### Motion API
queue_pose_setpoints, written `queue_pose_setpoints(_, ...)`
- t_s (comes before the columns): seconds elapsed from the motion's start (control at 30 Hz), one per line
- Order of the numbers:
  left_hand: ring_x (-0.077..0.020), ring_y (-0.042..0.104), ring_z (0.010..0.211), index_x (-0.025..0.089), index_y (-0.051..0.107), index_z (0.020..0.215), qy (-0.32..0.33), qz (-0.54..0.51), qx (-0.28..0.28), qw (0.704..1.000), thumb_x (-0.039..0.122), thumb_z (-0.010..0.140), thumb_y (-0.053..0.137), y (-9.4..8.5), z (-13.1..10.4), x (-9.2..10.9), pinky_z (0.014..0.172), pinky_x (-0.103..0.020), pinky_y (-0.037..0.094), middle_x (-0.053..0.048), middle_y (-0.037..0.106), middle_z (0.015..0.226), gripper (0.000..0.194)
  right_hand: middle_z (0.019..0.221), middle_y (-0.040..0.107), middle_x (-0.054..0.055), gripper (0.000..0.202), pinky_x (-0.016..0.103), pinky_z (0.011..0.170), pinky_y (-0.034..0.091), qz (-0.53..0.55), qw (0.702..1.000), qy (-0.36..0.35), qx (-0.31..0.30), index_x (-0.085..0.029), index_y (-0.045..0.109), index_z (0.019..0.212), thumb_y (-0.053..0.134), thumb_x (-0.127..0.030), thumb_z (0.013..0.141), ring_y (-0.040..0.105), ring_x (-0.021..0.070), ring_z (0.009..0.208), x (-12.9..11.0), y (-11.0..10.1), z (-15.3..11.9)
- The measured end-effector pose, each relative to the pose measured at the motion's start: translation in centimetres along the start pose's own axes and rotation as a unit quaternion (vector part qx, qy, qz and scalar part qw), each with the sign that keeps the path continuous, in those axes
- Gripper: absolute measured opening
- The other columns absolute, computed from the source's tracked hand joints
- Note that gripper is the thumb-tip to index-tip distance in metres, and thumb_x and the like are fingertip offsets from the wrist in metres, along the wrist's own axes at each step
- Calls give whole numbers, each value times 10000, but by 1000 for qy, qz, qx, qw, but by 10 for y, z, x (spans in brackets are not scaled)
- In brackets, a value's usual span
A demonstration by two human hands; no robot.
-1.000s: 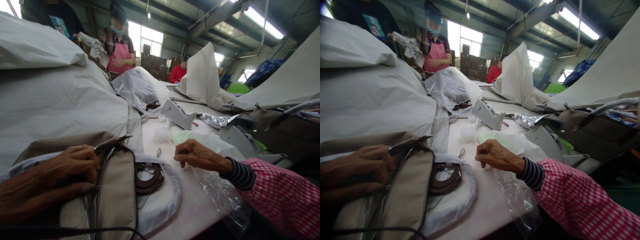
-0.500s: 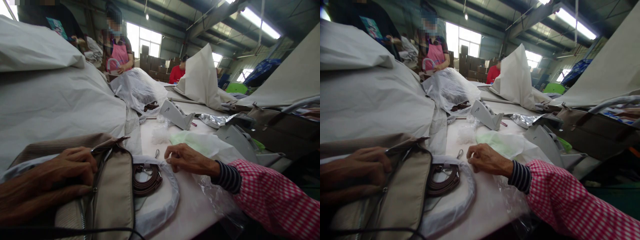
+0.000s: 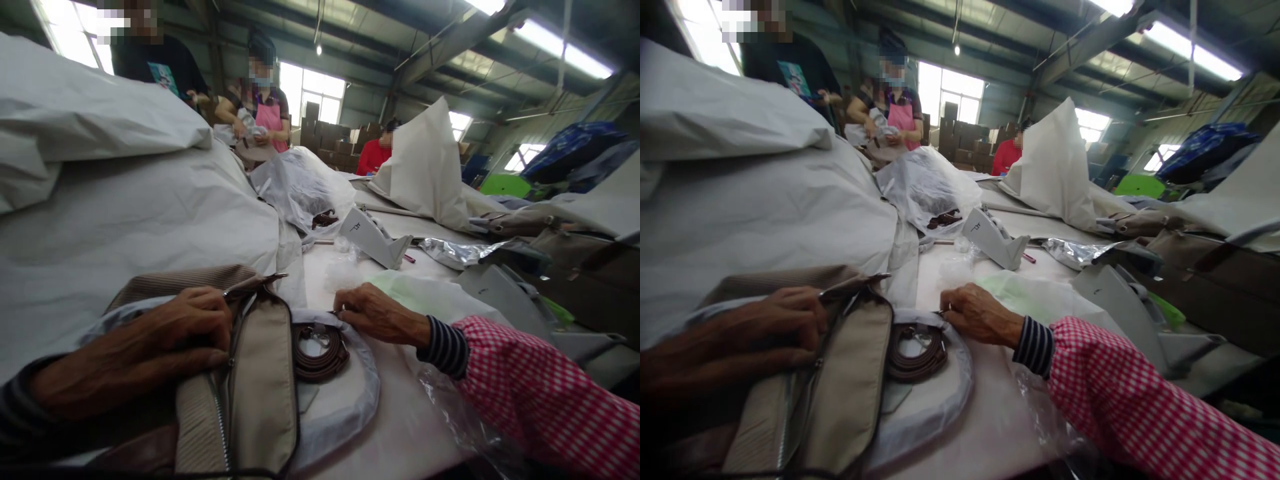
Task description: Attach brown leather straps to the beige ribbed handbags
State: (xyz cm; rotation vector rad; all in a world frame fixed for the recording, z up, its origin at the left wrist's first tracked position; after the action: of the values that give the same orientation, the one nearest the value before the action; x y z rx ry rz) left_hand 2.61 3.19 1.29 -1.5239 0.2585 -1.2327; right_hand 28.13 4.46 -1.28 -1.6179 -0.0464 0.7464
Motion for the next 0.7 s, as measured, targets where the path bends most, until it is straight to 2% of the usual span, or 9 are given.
queue_pose_setpoints(0.07, -186, 559, 989, 239, 666, 892, -19, -30, -30, 999, 428, 1052, 521, 5, 1, -2, 924, -252, 439, 12, 649, 1015, 286, 694, 649, 9, 113, 257, 653, 353, -17, 998, 40, 44, -162, 688, 854, 585, -128, 881, 551, 140, 637, 8, -11, -4)
queue_pose_setpoints(0.2, -206, 546, 1013, 245, 675, 918, -6, -23, -30, 999, 448, 1046, 532, 6, 4, 1, 933, -289, 408, -8, 637, 1030, 280, 692, 664, 30, 141, 284, 648, 346, -109, 982, 68, 137, -164, 672, 889, 537, -180, 925, 564, 162, 617, 10, -43, -18)
queue_pose_setpoints(0.27, -200, 546, 983, 233, 661, 901, 0, -15, -26, 1000, 443, 1052, 526, 6, 6, 3, 918, -289, 395, -6, 625, 999, 292, 708, 684, 47, 159, 298, 629, 329, -178, 963, 46, 195, -161, 674, 931, 521, -198, 950, 563, 170, 599, -4, -62, -25)
queue_pose_setpoints(0.37, -193, 544, 921, 206, 650, 856, 9, -5, -7, 1000, 448, 1051, 527, 4, 9, 7, 865, -288, 389, -11, 603, 939, 334, 782, 725, 81, 195, 314, 641, 330, -269, 925, -51, 265, -164, 673, 914, 494, -177, 990, 594, 181, 645, -46, -76, -30)
queue_pose_setpoints(0.43, -195, 544, 901, 196, 655, 849, 14, 1, 4, 1000, 453, 1051, 518, 2, 11, 10, 841, -293, 386, -16, 602, 927, 354, 785, 716, 79, 227, 317, 640, 326, -300, 905, -136, 271, -169, 658, 880, 481, -165, 1022, 592, 172, 661, -80, -68, -27)
queue_pose_setpoints(0.53, -189, 551, 877, 184, 653, 852, 9, 10, 0, 1000, 410, 1060, 506, 3, 12, 11, 825, -299, 378, -19, 612, 923, 340, 726, 652, 34, 247, 315, 604, 297, -280, 900, -243, 230, -177, 615, 849, 472, -144, 1047, 522, 144, 608, -123, -41, -18)
queue_pose_setpoints(0.6, -188, 552, 872, 176, 647, 855, -2, 16, -9, 1000, 386, 1059, 517, 4, 13, 11, 819, -300, 372, -19, 611, 917, 320, 707, 609, 9, 252, 314, 585, 278, -250, 900, -292, 205, -180, 579, 834, 458, -112, 1045, 469, 137, 580, -143, -25, -14)
queue_pose_setpoints(0.7, -192, 548, 882, 171, 638, 863, -25, 21, -9, 999, 374, 1059, 528, 4, 13, 9, 814, -301, 365, -21, 602, 922, 303, 712, 578, -12, 260, 303, 567, 274, -224, 901, -335, 159, -180, 539, 836, 428, -40, 1025, 431, 132, 564, -162, -5, -13)
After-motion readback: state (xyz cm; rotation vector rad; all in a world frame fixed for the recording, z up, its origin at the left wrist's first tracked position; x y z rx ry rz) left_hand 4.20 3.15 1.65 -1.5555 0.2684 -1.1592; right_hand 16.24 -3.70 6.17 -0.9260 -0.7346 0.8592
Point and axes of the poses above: each hand's wrist, its own z-axis towards the middle knuckle, its own y-axis out of the palm, x = y × z, the point moved 9 cm from there along z, towards the middle knuckle
